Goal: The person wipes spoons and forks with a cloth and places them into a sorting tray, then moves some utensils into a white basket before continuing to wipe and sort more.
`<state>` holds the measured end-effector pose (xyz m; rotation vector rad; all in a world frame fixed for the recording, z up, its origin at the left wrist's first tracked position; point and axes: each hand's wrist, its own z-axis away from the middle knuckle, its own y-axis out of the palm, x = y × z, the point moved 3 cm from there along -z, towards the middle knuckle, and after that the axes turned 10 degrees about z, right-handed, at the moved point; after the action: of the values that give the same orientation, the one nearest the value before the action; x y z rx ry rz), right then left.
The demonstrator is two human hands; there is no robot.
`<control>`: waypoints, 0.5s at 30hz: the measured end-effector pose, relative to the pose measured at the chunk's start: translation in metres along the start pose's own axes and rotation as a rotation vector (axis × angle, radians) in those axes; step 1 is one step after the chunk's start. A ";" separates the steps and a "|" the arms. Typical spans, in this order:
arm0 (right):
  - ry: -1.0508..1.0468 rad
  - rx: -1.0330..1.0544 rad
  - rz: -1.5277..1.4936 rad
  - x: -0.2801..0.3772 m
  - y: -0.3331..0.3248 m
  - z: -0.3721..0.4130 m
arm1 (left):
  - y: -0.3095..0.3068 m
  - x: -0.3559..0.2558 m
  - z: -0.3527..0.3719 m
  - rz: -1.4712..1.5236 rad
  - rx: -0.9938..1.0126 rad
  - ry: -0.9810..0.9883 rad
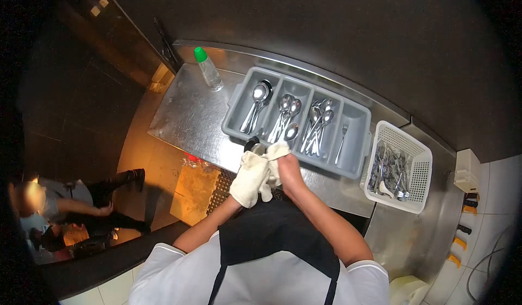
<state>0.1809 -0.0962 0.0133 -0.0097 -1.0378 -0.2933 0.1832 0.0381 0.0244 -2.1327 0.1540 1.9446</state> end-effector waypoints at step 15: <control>-0.358 -0.224 0.062 0.051 -0.062 -0.038 | 0.017 -0.059 0.004 0.581 0.267 -0.549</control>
<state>0.2217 -0.1729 0.0289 -0.3050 -1.3516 -0.3582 0.1691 0.0173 0.0809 -1.4100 0.9456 2.5589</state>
